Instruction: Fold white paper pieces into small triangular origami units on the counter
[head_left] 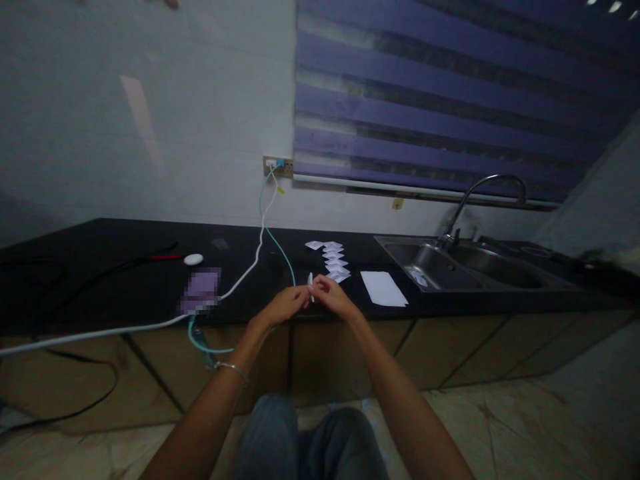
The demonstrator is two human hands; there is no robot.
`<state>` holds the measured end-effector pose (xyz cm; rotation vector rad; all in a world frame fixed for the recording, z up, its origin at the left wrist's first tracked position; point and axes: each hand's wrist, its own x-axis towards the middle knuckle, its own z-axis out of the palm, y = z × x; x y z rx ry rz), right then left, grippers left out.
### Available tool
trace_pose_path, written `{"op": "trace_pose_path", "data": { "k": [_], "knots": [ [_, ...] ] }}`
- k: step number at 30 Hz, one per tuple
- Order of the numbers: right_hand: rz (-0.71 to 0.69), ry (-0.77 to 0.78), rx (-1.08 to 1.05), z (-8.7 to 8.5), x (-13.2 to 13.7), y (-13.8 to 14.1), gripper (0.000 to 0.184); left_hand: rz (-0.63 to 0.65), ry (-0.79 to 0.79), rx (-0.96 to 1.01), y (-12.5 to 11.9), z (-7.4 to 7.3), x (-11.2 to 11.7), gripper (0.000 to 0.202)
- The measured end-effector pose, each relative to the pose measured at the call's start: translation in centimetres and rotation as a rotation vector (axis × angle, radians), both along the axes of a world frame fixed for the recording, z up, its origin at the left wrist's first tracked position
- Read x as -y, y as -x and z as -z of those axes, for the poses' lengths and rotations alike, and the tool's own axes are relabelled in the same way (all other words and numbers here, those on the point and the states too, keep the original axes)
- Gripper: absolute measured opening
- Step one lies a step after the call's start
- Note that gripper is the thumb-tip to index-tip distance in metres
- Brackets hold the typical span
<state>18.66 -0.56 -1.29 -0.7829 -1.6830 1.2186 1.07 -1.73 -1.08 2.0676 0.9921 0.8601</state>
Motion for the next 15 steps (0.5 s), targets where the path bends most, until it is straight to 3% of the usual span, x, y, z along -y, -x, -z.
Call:
{"op": "trace_pose_path", "data": {
  "k": [4,8,15],
  "knots": [
    [-0.041,-0.005,0.008,-0.03,-0.03,0.07,0.03,0.078,0.079,0.173,-0.01,-0.62,0.18,0.048],
    [-0.169,0.014,0.012,-0.2,0.14,0.05,0.025,0.056,0.168,0.265,-0.09,-0.67,0.19,0.042],
    [-0.193,0.023,0.015,-0.36,0.08,-0.03,0.025,0.042,0.284,0.35,0.13,-1.08,0.86,0.032]
  ]
}}
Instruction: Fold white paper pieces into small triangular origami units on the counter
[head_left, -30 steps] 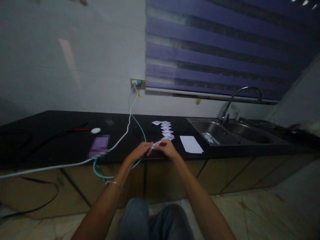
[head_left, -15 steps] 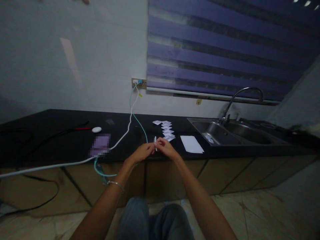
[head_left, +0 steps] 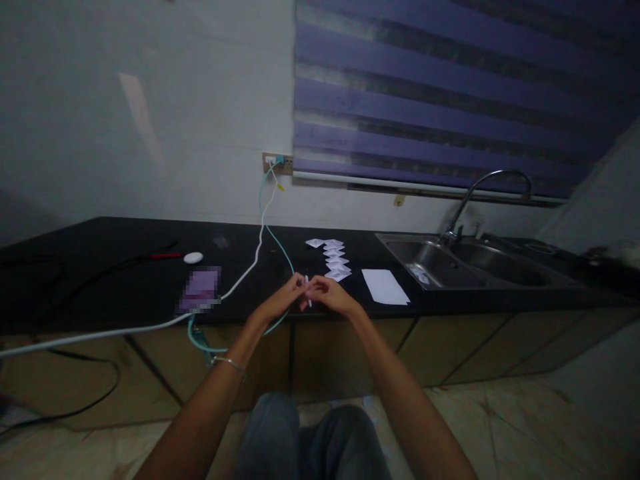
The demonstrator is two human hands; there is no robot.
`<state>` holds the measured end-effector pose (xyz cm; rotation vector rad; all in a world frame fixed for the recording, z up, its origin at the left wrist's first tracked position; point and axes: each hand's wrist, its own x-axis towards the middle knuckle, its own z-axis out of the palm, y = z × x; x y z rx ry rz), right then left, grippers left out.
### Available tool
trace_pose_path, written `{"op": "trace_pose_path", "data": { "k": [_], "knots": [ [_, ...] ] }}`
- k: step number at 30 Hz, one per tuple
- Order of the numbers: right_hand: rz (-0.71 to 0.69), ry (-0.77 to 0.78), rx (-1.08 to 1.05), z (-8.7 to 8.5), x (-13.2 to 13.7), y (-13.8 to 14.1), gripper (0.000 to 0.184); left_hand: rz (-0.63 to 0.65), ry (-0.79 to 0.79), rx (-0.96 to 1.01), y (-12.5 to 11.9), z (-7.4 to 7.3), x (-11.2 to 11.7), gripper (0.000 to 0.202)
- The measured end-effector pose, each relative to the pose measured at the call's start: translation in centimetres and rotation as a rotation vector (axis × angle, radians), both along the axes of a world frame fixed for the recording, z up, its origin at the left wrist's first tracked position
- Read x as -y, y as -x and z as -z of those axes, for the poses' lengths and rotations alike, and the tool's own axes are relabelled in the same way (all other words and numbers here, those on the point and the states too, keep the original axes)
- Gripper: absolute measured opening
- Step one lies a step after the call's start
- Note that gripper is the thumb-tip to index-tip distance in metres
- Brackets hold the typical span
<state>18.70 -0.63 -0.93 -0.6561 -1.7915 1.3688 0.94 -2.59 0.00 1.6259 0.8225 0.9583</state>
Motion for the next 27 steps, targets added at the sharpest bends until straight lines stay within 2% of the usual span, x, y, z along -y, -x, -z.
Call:
{"op": "trace_pose_path", "data": {
  "k": [4,11,21,25,27],
  "knots": [
    [-0.002,0.001,0.003,-0.1,-0.1,-0.1,0.028,0.008,-0.004,-0.04,-0.1,-0.5,0.3,0.031],
    [0.065,0.014,0.01,0.6,-0.5,-0.2,0.032,0.017,-0.082,-0.098,-0.2,-0.4,0.3,0.032],
    [0.01,0.07,0.014,0.0,0.1,-0.6,0.034,0.077,-0.05,-0.111,-0.2,-1.3,0.8,0.037],
    [0.045,0.045,0.019,0.3,0.0,-0.2,0.024,0.077,-0.093,-0.13,-0.2,-0.5,0.5,0.034],
    [0.125,-0.015,0.024,0.7,-0.1,0.0,0.02,-0.019,-0.143,-0.207,-0.4,0.2,0.1,0.028]
  ]
}}
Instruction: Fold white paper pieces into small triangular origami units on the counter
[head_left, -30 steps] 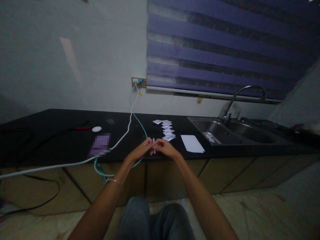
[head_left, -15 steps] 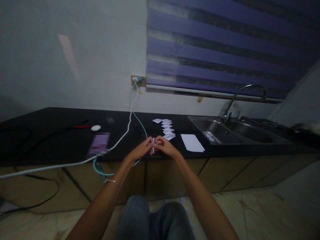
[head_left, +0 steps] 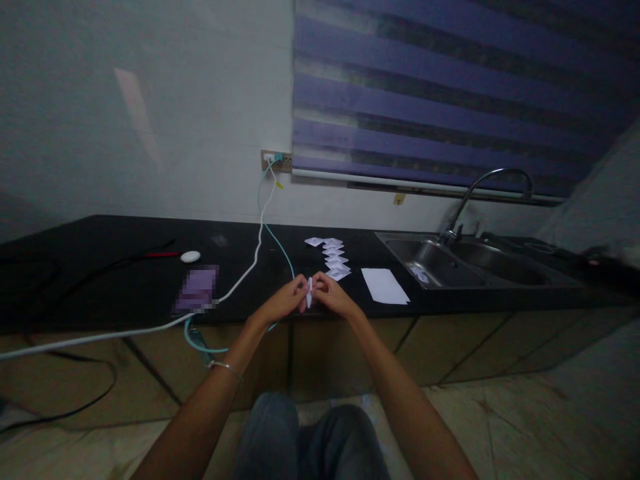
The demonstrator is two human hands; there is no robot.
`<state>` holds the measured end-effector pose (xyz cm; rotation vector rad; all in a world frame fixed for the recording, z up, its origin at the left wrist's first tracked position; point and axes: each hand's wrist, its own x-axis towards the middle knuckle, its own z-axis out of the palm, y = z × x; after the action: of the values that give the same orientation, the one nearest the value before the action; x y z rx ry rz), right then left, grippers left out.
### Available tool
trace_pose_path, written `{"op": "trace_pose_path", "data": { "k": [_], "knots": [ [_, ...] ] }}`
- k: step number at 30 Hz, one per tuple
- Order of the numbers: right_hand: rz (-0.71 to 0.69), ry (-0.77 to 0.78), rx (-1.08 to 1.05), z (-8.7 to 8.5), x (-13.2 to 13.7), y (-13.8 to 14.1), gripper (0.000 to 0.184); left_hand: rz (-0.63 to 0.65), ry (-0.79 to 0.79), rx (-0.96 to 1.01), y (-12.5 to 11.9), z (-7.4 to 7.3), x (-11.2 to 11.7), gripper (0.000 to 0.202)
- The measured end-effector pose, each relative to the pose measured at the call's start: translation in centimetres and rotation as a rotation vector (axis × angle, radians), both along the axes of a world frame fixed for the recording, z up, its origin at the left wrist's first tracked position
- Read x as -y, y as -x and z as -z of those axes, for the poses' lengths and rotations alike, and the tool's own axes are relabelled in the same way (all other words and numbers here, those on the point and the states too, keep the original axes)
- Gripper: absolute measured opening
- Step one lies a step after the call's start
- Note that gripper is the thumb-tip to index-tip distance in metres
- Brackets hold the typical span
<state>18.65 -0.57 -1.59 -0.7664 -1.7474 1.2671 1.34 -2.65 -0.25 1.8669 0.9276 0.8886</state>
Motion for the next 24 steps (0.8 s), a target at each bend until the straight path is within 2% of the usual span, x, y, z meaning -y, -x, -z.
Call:
{"op": "trace_pose_path", "data": {
  "k": [3,5,7,9,14,19,24],
  "knots": [
    [0.161,-0.137,0.051,0.5,0.1,0.5,0.018,-0.226,-0.139,-0.175,-0.5,0.9,-0.6,0.013],
    [0.269,-0.237,0.106,0.5,0.3,0.7,0.016,-0.376,-0.186,-0.282,-0.8,1.0,-0.9,0.024],
    [0.335,-0.305,0.144,0.4,0.6,0.8,0.014,-0.465,-0.186,-0.36,-1.1,0.9,-1.0,0.033],
    [0.348,-0.333,0.163,0.2,0.8,0.8,0.014,-0.472,-0.18,-0.426,-1.2,0.8,-1.0,0.03],
    [0.354,-0.372,0.248,0.2,0.9,1.0,0.014,-0.379,-0.244,-0.516,-1.0,0.8,-0.7,0.014],
    [0.346,-0.413,0.302,-0.1,1.3,1.2,0.023,-0.33,-0.289,-0.374,-0.7,1.3,-0.5,0.016],
    [0.488,-0.498,0.244,-0.3,1.6,0.8,0.017,-0.408,-0.198,-0.183,-0.9,1.4,-0.9,0.031]
  ]
}}
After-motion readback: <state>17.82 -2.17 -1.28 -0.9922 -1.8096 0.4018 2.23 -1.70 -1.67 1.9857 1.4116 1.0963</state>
